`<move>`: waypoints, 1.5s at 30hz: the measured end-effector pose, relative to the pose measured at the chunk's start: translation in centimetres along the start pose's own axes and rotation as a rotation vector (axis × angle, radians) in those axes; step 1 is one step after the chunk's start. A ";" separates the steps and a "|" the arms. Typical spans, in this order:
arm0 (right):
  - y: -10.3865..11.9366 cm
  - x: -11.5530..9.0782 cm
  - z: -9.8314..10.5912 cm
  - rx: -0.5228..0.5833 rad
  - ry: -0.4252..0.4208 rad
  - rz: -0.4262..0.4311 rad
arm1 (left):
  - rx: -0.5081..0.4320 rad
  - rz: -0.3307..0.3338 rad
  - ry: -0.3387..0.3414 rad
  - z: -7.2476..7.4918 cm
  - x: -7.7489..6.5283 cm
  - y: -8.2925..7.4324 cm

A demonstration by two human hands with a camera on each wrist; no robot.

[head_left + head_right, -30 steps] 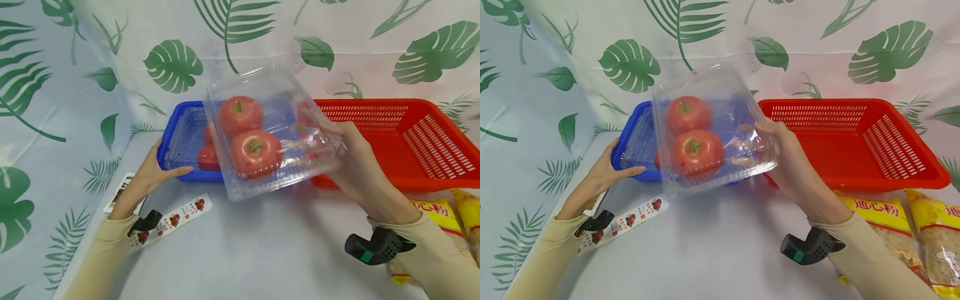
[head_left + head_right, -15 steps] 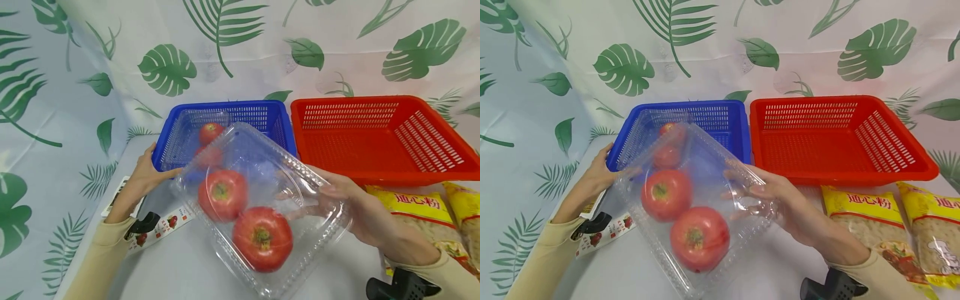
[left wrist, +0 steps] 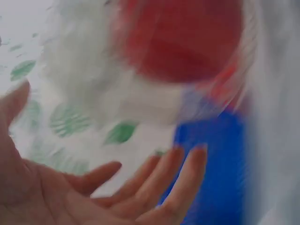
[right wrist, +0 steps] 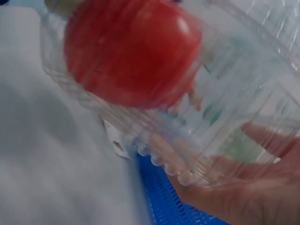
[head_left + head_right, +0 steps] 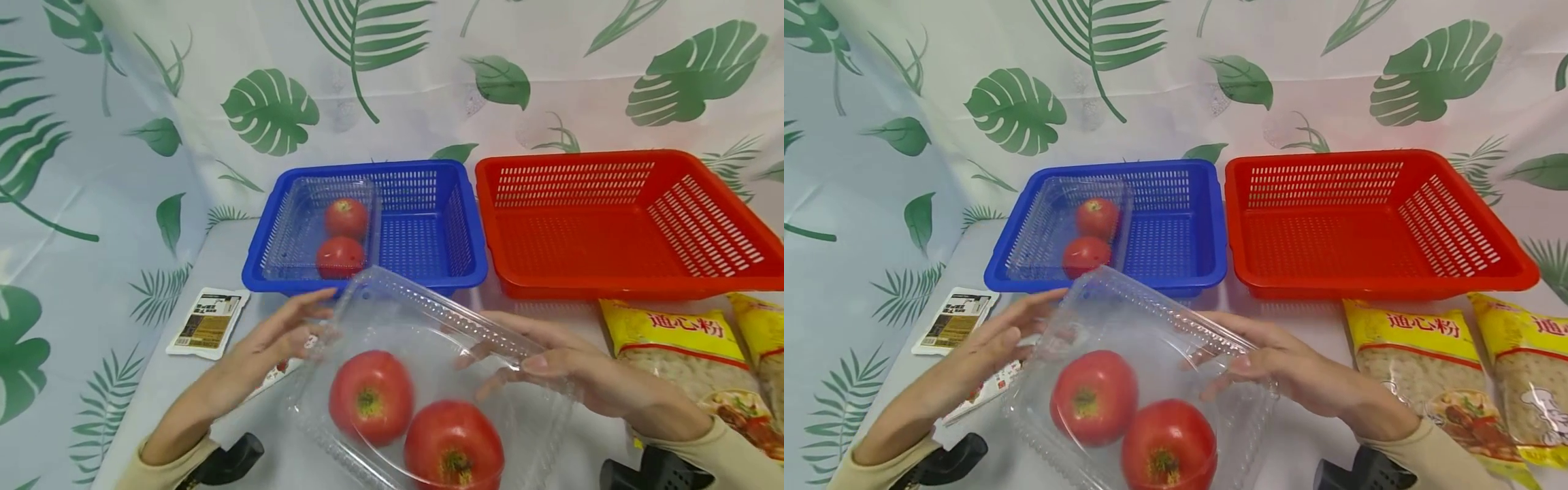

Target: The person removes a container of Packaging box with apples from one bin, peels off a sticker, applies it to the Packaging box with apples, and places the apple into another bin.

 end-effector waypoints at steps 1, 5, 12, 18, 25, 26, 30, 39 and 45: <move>-0.1 0.1 0.0 0.003 0.021 -0.010 | -0.049 0.044 0.092 -0.5 -0.2 0.4; -0.3 0.3 -0.1 -0.024 0.079 -0.070 | -0.125 0.232 0.239 -2.0 -0.8 1.9; -0.8 0.3 -0.1 -0.056 0.019 -0.183 | -0.254 0.350 0.213 -3.6 -1.0 3.7; -1.8 -0.2 0.7 -0.023 -0.203 -0.270 | -0.265 0.398 0.156 -3.8 -0.7 4.3; -3.2 -1.4 1.0 -0.040 -0.389 -0.323 | -0.295 0.434 0.074 -4.2 -0.1 5.0; -3.4 -1.5 0.9 -0.045 -0.398 -0.322 | -0.308 0.431 0.070 -4.3 -0.1 5.1; -3.9 -1.4 0.2 -0.075 -0.446 -0.380 | -0.330 0.428 0.056 -4.6 0.0 5.7; -4.1 -1.3 0.2 -0.113 -0.511 -0.395 | -0.238 0.472 -0.008 -5.1 0.8 6.1; -3.9 -1.1 1.0 -0.135 -0.525 -0.396 | -0.147 0.474 -0.039 -5.2 1.7 6.0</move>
Point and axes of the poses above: each hand's wrist, its own x-axis towards the middle knuckle, its own z-axis out of the back of the hand, y = z × x, the point moved 2 cm from there along x, towards the middle knuckle, and after that the axes turned 5 degrees about -y, right-handed, at the moved point
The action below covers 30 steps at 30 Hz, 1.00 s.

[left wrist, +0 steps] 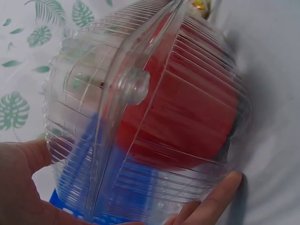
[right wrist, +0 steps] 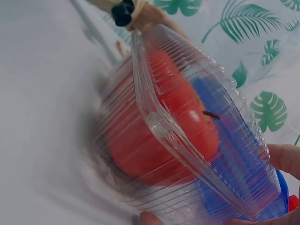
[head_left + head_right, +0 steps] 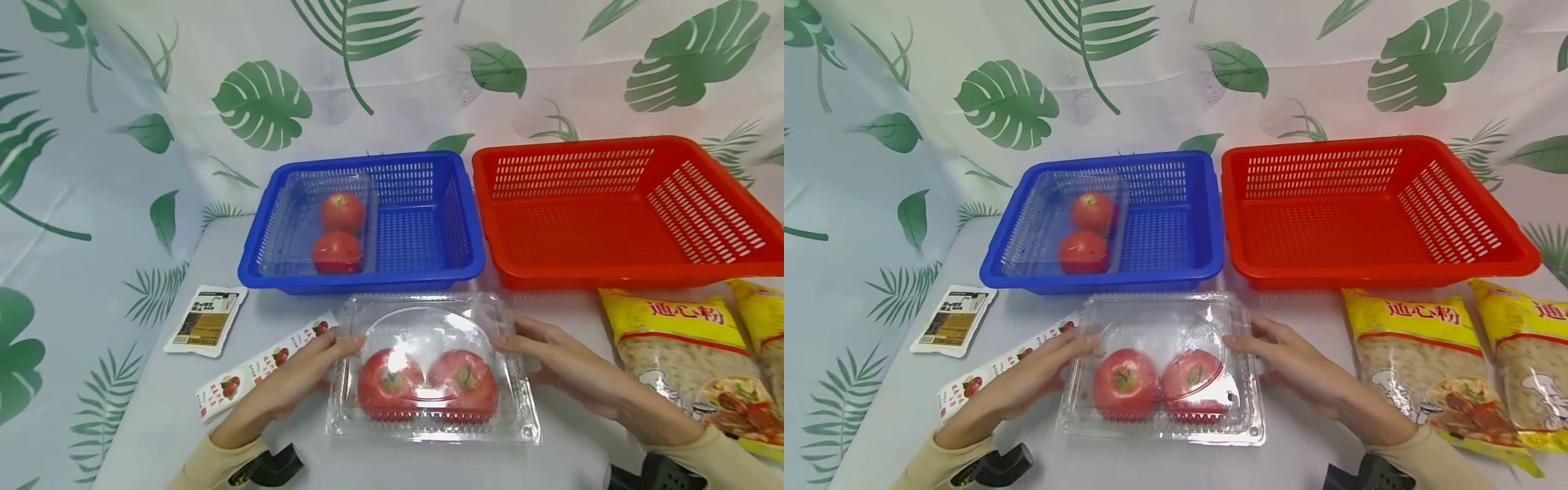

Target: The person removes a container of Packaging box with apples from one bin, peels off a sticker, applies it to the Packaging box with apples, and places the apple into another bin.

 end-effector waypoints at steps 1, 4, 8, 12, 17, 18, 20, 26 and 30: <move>0.1 0.1 0.1 -0.005 -0.002 0.000 | 0.005 0.000 -0.004 0.0 0.1 -0.1; 0.3 0.4 0.4 -0.015 -0.014 0.001 | 0.025 -0.007 -0.020 0.1 0.5 -0.3; 0.4 0.7 0.6 -0.041 -0.055 -0.013 | 0.040 -0.018 -0.032 0.1 1.0 -0.5; 0.4 0.9 0.7 -0.056 -0.080 -0.029 | 0.037 -0.015 -0.044 0.1 1.3 -0.5; 0.4 1.2 0.6 -0.049 -0.066 -0.013 | 0.052 -0.014 -0.069 0.3 0.9 -0.2; 0.4 1.3 0.6 -0.050 -0.066 -0.010 | 0.060 -0.018 -0.079 0.4 0.7 -0.1; 0.3 1.3 0.6 -0.052 -0.062 -0.006 | 0.084 -0.031 -0.101 0.7 0.1 -0.1; 0.2 1.4 0.7 -0.066 -0.063 -0.014 | 0.356 -0.162 -0.268 3.3 -1.9 -0.4; 0.2 1.5 0.7 -0.067 -0.055 -0.023 | 0.676 -0.265 -0.404 5.8 -2.6 0.0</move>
Point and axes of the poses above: each hand's wrist, its own x-axis towards the middle knuckle, its own z-axis out of the back of the hand, y = z × x, the point moved 2 cm from there along x, towards the middle knuckle, and after that the axes turned 5 degrees about -y, right-handed, at the moved point
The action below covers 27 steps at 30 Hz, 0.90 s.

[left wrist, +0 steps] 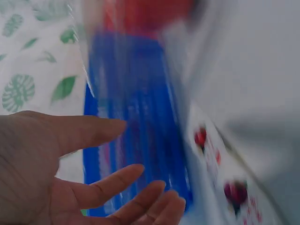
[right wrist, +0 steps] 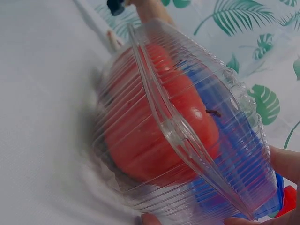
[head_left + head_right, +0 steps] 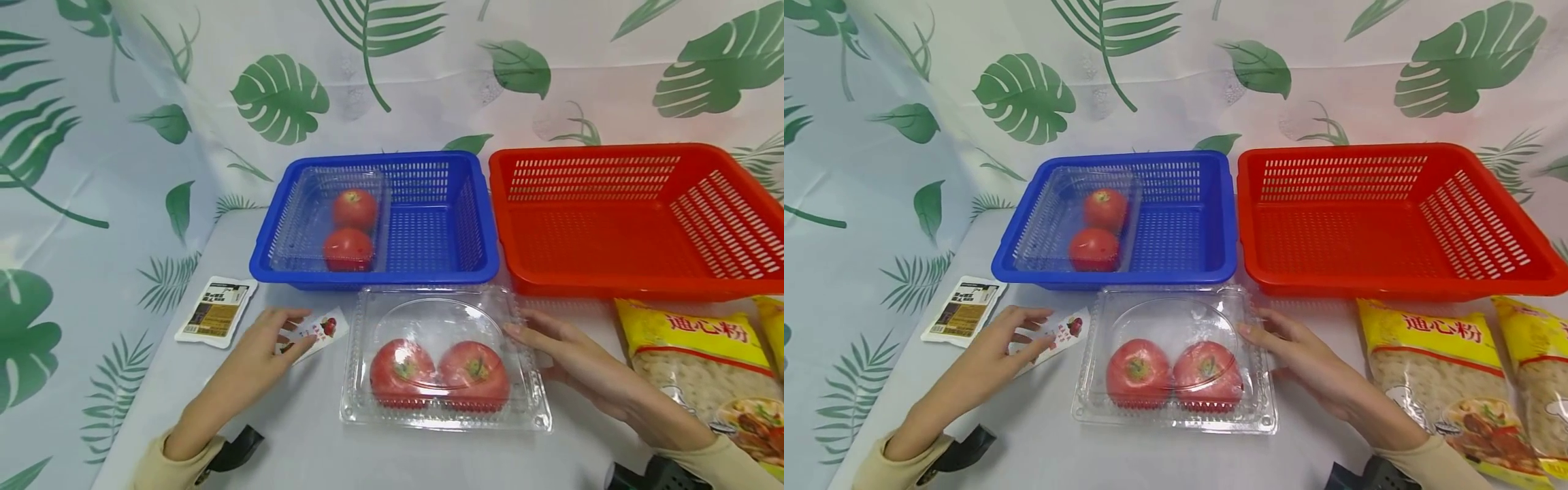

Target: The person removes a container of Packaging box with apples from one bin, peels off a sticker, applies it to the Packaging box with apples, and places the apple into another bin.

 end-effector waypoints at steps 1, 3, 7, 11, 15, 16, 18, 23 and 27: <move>0.0 0.0 0.0 0.001 0.001 -0.002 | 0.060 -0.007 -0.019 0.2 0.0 0.5; 0.1 -0.1 0.0 -0.001 0.002 -0.011 | 0.161 0.006 -0.032 0.5 0.0 1.3; 0.1 -0.1 0.0 -0.003 0.005 -0.022 | 0.240 0.070 0.003 0.3 0.2 2.4; 0.1 -0.2 0.1 -0.005 0.002 -0.024 | 0.253 0.065 0.017 -0.1 0.5 2.8; 0.1 -0.2 0.1 -0.001 0.005 -0.021 | 0.251 0.047 0.034 -0.1 0.9 2.9; 0.0 -0.2 0.1 0.000 0.007 -0.019 | 0.247 0.059 0.047 -0.1 1.0 2.9; 0.0 -0.2 0.2 0.003 0.010 -0.021 | 0.233 0.094 0.080 0.1 1.2 3.0; 0.0 -0.1 0.1 0.008 0.012 -0.030 | 0.228 0.181 0.146 0.3 1.7 3.1; -0.1 -0.1 0.2 0.014 0.013 -0.024 | 0.247 0.183 0.168 0.3 1.9 2.9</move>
Point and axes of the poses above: each hand's wrist, its own x-axis towards the middle knuckle, its own z-axis out of the back of the hand, y = z × x, the point moved 2 cm from there along x, towards the middle knuckle, and after that the axes turned 5 degrees about -y, right-handed, at the moved point
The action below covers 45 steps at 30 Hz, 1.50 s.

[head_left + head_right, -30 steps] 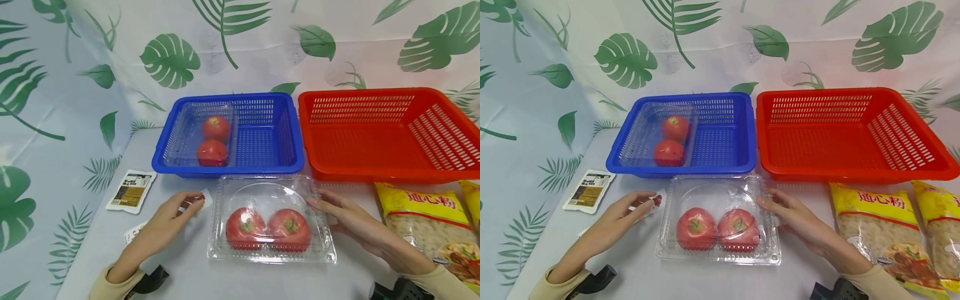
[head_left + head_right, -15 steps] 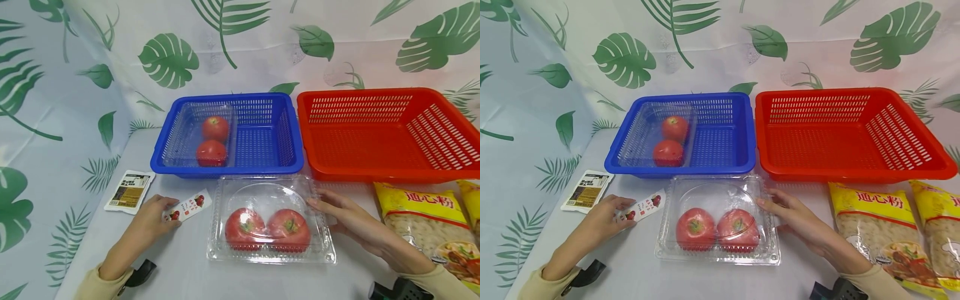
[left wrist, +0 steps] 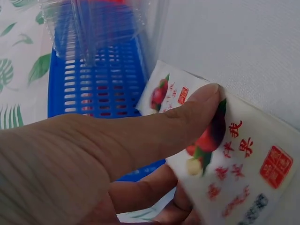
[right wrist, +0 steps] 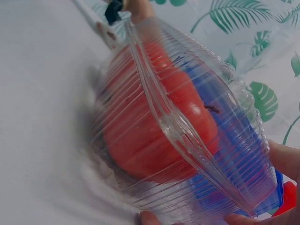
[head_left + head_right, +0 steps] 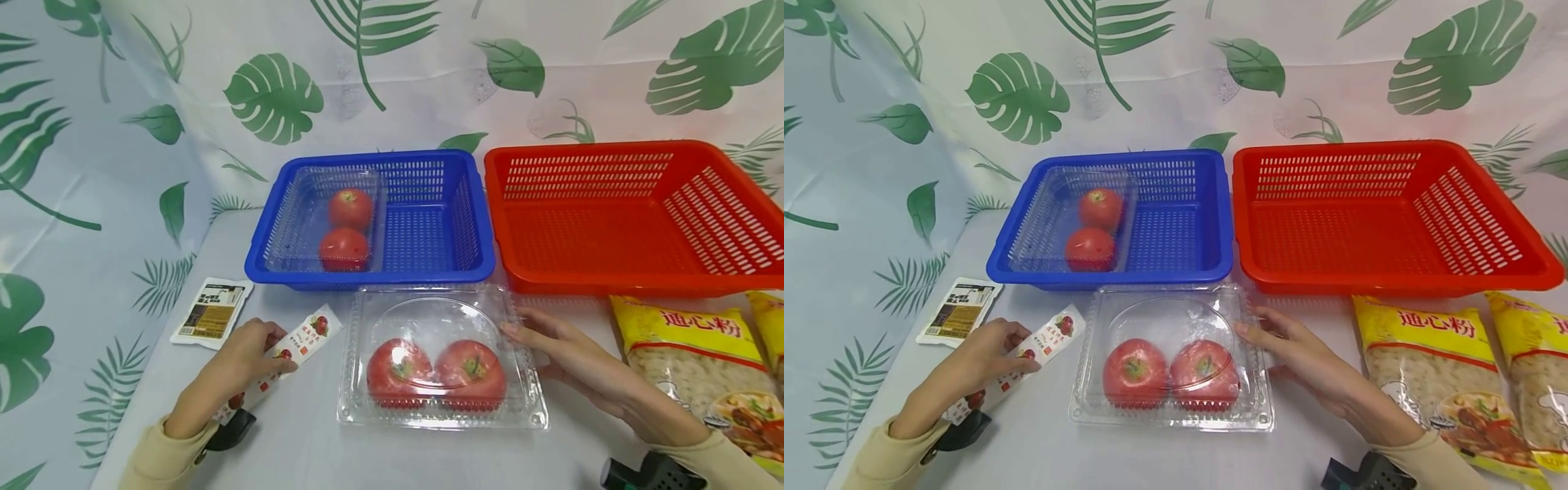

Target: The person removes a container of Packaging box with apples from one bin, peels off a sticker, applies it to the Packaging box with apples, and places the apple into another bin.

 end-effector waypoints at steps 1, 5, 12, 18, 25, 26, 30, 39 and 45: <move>0.0 0.0 0.0 0.000 -0.001 0.000 | -0.002 0.005 0.005 0.0 0.0 0.0; 0.1 -0.2 0.1 -0.003 -0.006 -0.013 | -0.050 0.007 0.016 -0.2 -0.2 -0.1; 0.1 -0.7 0.4 -0.020 -0.005 0.008 | -0.127 -0.010 0.016 -0.3 -0.5 -0.1; 0.2 -0.7 0.3 -0.022 -0.010 -0.008 | -0.137 0.052 0.041 0.2 -0.4 0.1; 0.3 -1.2 0.5 -0.083 -0.077 0.058 | -0.275 0.015 -0.052 3.4 -1.5 0.8; 0.3 -1.4 0.6 -0.103 -0.089 0.072 | -0.298 0.014 -0.063 3.8 -1.7 0.8; 1.0 -2.4 0.9 -0.232 -0.113 0.139 | -0.393 0.019 -0.060 5.0 -2.8 0.5; 4.9 -5.3 -0.3 -0.664 -0.271 0.308 | -0.516 -0.083 -0.143 5.8 -5.0 -4.9; 10.0 -5.7 -4.0 -0.671 -0.301 0.698 | -0.642 -0.235 -0.148 5.7 -4.2 -9.2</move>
Point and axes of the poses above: each hand's wrist, its own x-axis towards the middle knuckle, its own z-axis out of the back of the hand, y = z × x, the point moved 2 cm from there along x, towards the middle knuckle, and after that the axes turned 5 degrees about -y, right-handed, at the moved point
